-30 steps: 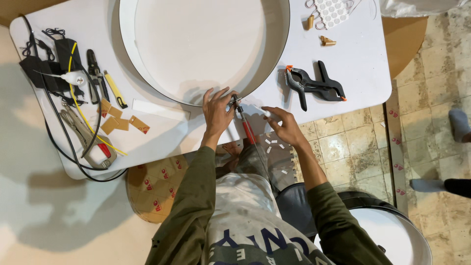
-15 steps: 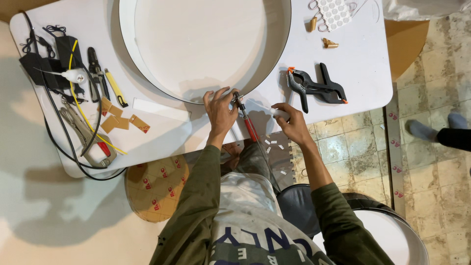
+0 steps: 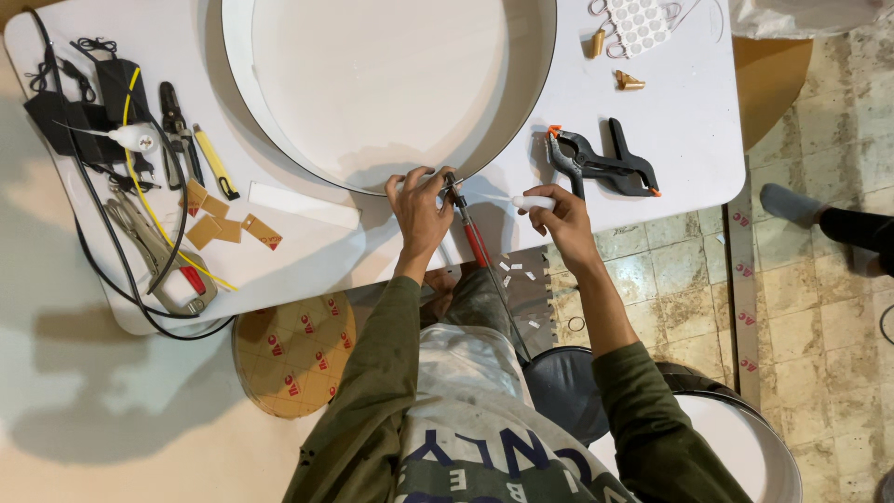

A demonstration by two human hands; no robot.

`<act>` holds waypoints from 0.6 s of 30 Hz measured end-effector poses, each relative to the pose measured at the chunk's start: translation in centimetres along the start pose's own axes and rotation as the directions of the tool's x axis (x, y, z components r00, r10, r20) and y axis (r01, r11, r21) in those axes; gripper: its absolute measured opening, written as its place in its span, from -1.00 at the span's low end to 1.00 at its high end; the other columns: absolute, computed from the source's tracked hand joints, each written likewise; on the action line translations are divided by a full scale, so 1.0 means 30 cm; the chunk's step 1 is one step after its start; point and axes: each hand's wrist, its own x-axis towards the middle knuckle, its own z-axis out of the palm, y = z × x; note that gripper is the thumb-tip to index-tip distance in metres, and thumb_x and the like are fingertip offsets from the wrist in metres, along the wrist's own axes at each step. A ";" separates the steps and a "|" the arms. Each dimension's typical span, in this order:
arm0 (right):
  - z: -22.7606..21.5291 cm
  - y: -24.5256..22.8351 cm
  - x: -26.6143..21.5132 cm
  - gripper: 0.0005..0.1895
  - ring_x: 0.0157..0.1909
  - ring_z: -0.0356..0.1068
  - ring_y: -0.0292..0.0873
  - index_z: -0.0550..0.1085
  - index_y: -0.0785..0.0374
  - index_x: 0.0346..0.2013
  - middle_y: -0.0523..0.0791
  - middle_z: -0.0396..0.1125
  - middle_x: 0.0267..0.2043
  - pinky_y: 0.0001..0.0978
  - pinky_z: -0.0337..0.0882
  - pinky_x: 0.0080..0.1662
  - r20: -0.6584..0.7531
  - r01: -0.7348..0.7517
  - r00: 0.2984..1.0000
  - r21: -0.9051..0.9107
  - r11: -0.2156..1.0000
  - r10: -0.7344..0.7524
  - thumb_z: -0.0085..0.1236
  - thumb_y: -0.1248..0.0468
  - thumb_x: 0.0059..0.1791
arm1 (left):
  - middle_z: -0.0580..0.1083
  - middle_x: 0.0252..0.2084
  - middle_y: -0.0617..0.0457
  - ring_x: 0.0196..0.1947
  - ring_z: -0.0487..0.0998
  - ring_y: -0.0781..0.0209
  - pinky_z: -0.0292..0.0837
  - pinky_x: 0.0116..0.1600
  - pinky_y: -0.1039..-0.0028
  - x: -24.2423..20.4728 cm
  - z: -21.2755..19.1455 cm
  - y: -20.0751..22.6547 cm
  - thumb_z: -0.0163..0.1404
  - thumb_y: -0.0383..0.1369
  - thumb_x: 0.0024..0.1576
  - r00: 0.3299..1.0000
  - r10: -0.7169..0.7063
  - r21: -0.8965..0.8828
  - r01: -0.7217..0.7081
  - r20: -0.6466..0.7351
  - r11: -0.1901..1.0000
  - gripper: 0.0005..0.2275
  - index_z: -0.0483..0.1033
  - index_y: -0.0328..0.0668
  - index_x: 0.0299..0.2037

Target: The person secures a metal hoop onto the rim of a white drum shell using a red-handled drum key. They apply glue to the hoop joint and tighten the tension rods to hold the hoop in place.

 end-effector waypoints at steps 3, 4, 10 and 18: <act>-0.007 0.061 0.008 -0.73 -0.45 0.19 -0.28 0.45 0.46 -0.05 0.10 0.37 -0.37 -0.48 0.23 -0.41 -0.027 -0.032 0.999 0.149 0.988 0.037 -0.06 0.53 -0.03 | 0.65 -0.24 0.23 0.00 0.51 0.28 0.03 0.19 0.15 -0.001 -0.012 0.008 0.28 -0.45 -0.06 1.000 -0.002 -0.009 0.002 0.003 1.000 -0.71 0.61 0.00 -0.13; -0.010 0.072 0.008 -0.73 -0.45 0.19 -0.28 0.45 0.46 -0.05 0.10 0.37 -0.37 -0.48 0.23 -0.41 -0.026 -0.033 0.999 0.148 0.988 0.037 -0.06 0.53 -0.03 | 0.65 -0.24 0.23 0.00 0.51 0.28 0.03 0.19 0.15 -0.001 -0.008 0.004 0.28 -0.45 -0.06 1.000 -0.003 -0.008 0.003 0.003 1.000 -0.71 0.61 0.00 -0.13; -0.011 0.113 0.000 -0.79 -0.39 0.21 -0.31 0.39 0.30 -0.08 0.00 0.34 -0.38 -0.53 0.18 -0.36 -0.125 -0.082 0.982 0.397 0.914 0.143 0.00 0.36 -0.01 | 0.63 -0.16 0.19 0.11 0.48 0.20 0.04 0.24 0.14 0.013 -0.029 0.022 0.30 -0.45 -0.07 1.000 0.007 -0.019 -0.007 0.018 1.000 -0.71 0.60 -0.02 -0.13; 0.078 0.020 -0.017 -0.78 -0.30 0.10 -0.25 0.35 0.17 -0.50 -0.19 0.12 -0.44 -0.49 0.12 -0.29 -0.180 -0.096 0.912 0.779 0.619 0.369 0.20 0.20 -0.06 | 0.60 -0.21 0.24 0.07 0.50 0.27 0.09 0.26 0.19 -0.008 0.000 -0.012 0.33 -0.39 -0.06 0.999 0.021 0.051 -0.023 0.040 0.998 -0.66 0.58 0.03 -0.07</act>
